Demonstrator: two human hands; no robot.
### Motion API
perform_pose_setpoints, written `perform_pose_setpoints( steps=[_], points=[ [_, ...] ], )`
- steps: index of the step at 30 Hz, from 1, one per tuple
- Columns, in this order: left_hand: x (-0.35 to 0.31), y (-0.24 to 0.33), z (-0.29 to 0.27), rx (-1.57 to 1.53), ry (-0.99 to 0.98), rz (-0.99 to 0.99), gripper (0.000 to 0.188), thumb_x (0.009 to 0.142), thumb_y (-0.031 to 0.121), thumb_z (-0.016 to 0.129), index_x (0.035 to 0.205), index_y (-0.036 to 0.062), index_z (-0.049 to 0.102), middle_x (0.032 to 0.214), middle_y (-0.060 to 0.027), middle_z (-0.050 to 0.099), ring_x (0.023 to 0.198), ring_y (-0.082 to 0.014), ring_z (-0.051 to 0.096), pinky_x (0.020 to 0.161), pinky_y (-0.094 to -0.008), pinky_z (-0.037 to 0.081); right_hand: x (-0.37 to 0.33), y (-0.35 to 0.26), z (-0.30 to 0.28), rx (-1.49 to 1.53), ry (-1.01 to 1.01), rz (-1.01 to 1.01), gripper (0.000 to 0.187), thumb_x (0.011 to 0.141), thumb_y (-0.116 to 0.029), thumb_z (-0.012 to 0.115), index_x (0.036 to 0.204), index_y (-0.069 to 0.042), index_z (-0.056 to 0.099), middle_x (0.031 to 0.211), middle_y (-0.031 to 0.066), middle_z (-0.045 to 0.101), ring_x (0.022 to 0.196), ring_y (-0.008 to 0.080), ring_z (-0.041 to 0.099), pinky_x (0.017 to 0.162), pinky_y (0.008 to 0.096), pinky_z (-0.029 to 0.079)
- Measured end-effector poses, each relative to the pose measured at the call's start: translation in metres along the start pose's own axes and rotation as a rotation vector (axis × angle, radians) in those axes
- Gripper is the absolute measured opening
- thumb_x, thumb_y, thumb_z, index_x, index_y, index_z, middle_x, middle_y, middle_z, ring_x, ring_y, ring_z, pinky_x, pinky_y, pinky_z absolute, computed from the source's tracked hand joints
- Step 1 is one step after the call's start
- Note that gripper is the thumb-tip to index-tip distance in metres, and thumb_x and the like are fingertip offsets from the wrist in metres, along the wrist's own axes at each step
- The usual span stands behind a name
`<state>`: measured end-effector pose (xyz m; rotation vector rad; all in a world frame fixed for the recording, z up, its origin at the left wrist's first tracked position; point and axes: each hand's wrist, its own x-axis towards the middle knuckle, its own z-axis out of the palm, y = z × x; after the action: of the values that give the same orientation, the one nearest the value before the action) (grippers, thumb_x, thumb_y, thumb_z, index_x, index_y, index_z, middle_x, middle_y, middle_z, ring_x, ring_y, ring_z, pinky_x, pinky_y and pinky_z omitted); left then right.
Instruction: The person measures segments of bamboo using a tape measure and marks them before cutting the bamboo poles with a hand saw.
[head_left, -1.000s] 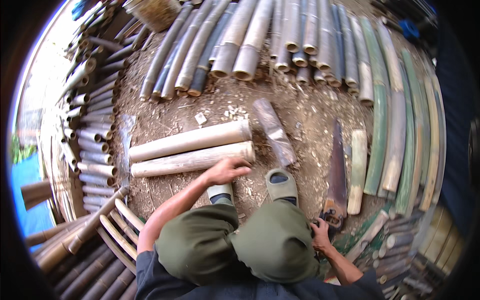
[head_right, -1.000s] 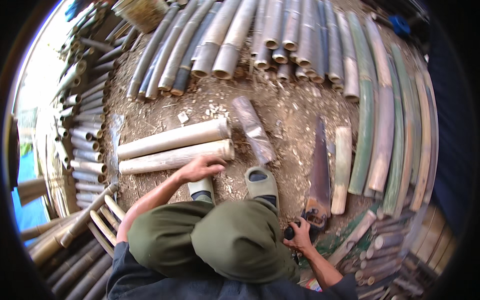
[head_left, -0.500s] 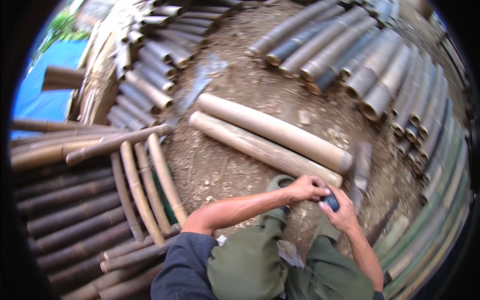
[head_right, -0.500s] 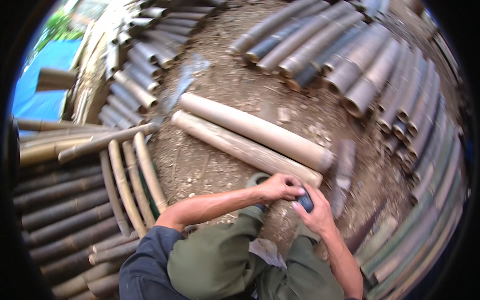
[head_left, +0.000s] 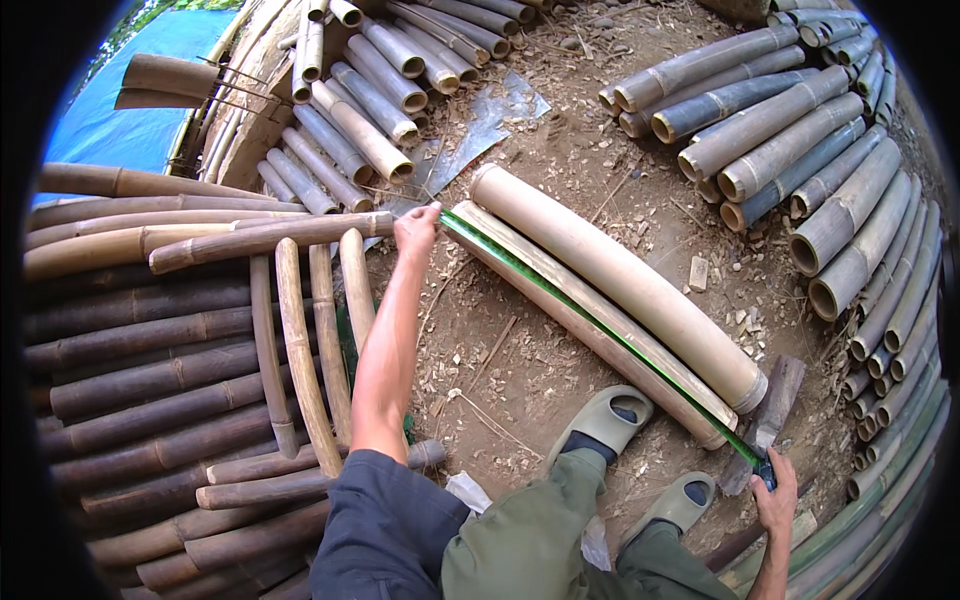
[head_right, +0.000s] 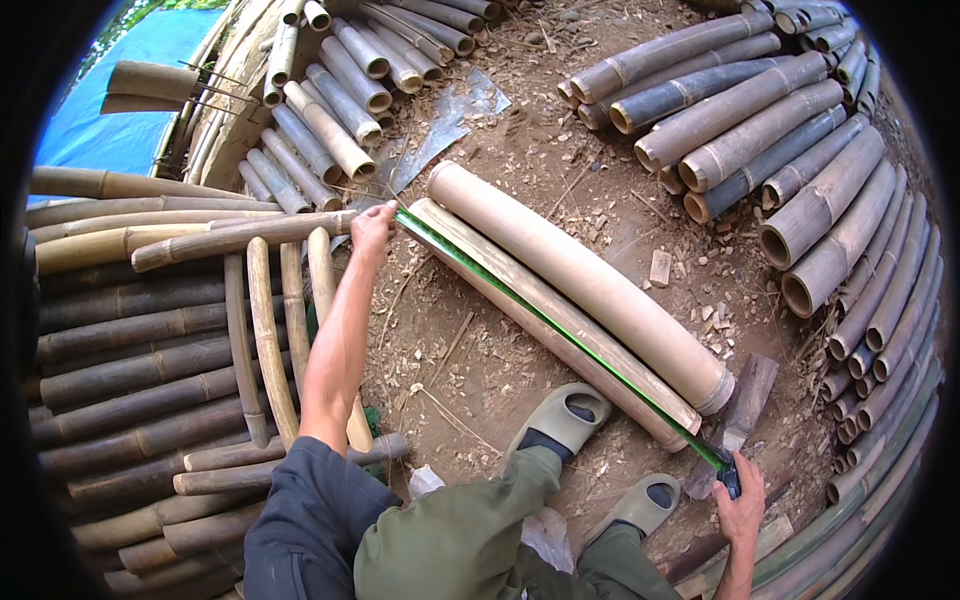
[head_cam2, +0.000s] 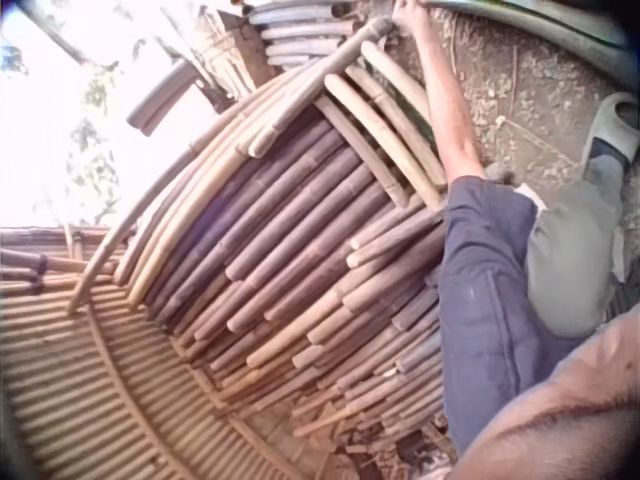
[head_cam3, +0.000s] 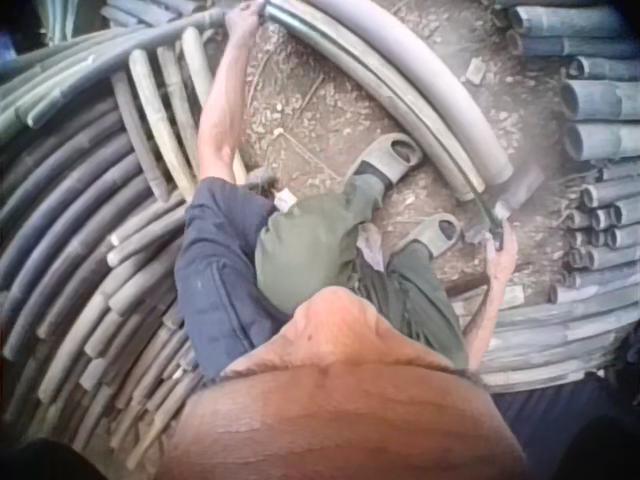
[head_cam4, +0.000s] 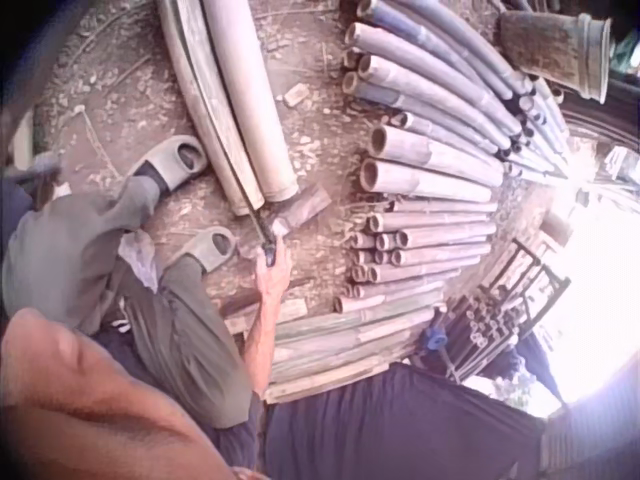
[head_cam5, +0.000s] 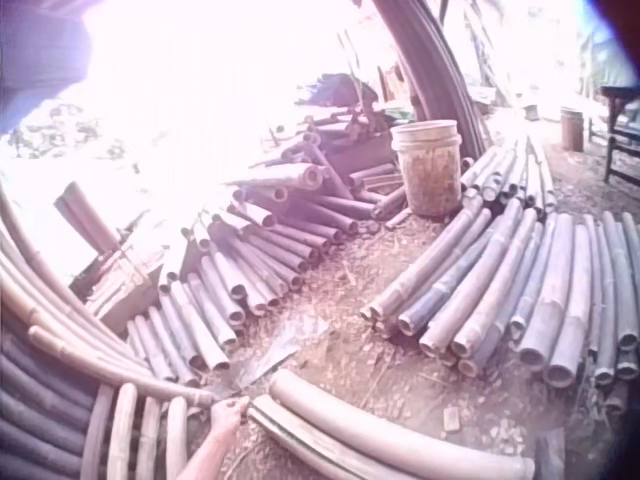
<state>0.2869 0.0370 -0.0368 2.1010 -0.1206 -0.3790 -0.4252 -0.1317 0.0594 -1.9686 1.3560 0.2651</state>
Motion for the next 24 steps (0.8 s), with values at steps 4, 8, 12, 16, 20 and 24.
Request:
perform_pose_setpoints(
  steps=[4, 8, 12, 16, 20, 24],
  points=[
    [0.070, -0.034, 0.002, 0.524, 0.011, 0.145, 0.037, 0.086, 0.035, 0.075, 0.105, 0.0029, 0.075, 0.079, -0.0031, 0.067, 0.063, -0.0127, 0.060, 0.056, -0.0293, 0.051, 0.004, 0.012, 0.005, 0.020, 0.030, -0.052, 0.057, 0.076, -0.022, 0.072, 0.129, -0.002, 0.060, 0.113, 0.0191, 0.062, 0.109, 0.0369, 0.058, 0.098, 0.0421, 0.045],
    [0.066, -0.053, -0.036, 0.511, -0.131, 0.065, 0.036, 0.090, 0.037, 0.070, 0.107, 0.0056, 0.073, 0.073, -0.0011, 0.063, 0.055, -0.0112, 0.053, 0.049, -0.0275, 0.044, 0.025, -0.023, -0.002, -0.056, -0.059, 0.033, 0.061, 0.078, -0.034, 0.070, 0.133, -0.010, 0.059, 0.118, 0.0127, 0.060, 0.111, 0.0324, 0.057, 0.095, 0.0408, 0.046],
    [0.043, -0.042, -0.012, 0.270, -0.250, -0.136, 0.034, 0.094, 0.035, 0.066, 0.114, 0.0074, 0.068, 0.076, -0.0007, 0.062, 0.054, -0.0104, 0.052, 0.048, -0.0252, 0.042, 0.019, 0.010, 0.010, -0.027, -0.036, 0.096, 0.065, 0.078, -0.040, 0.064, 0.137, -0.013, 0.056, 0.126, 0.0092, 0.058, 0.119, 0.0306, 0.054, 0.097, 0.0442, 0.046],
    [0.050, -0.034, -0.007, 0.076, -0.264, -0.197, 0.038, 0.094, 0.025, 0.067, 0.126, 0.0066, 0.060, 0.095, -0.0029, 0.064, 0.070, -0.0122, 0.060, 0.061, -0.0239, 0.048, 0.013, 0.018, 0.016, 0.012, -0.045, 0.141, 0.068, 0.076, -0.041, 0.062, 0.137, -0.013, 0.056, 0.130, 0.0089, 0.057, 0.123, 0.0305, 0.051, 0.098, 0.0470, 0.046],
    [0.062, -0.048, -0.006, 0.049, -0.278, -0.229, 0.035, 0.093, 0.021, 0.068, 0.124, 0.0058, 0.060, 0.098, -0.0044, 0.066, 0.079, -0.0145, 0.063, 0.067, -0.0253, 0.050, 0.011, 0.014, 0.014, 0.008, -0.043, 0.159, 0.068, 0.076, -0.041, 0.062, 0.137, -0.013, 0.056, 0.131, 0.0087, 0.057, 0.123, 0.0304, 0.051, 0.099, 0.0464, 0.046],
    [0.110, -0.051, -0.082, 0.040, -0.260, -0.161, 0.033, 0.093, 0.018, 0.070, 0.121, 0.0034, 0.063, 0.096, -0.0079, 0.068, 0.075, -0.0173, 0.064, 0.064, -0.0286, 0.053, 0.036, -0.011, 0.008, 0.027, -0.084, 0.071, 0.065, 0.078, -0.040, 0.063, 0.137, -0.013, 0.056, 0.131, 0.0084, 0.058, 0.123, 0.0300, 0.052, 0.099, 0.0444, 0.046]
  ],
)
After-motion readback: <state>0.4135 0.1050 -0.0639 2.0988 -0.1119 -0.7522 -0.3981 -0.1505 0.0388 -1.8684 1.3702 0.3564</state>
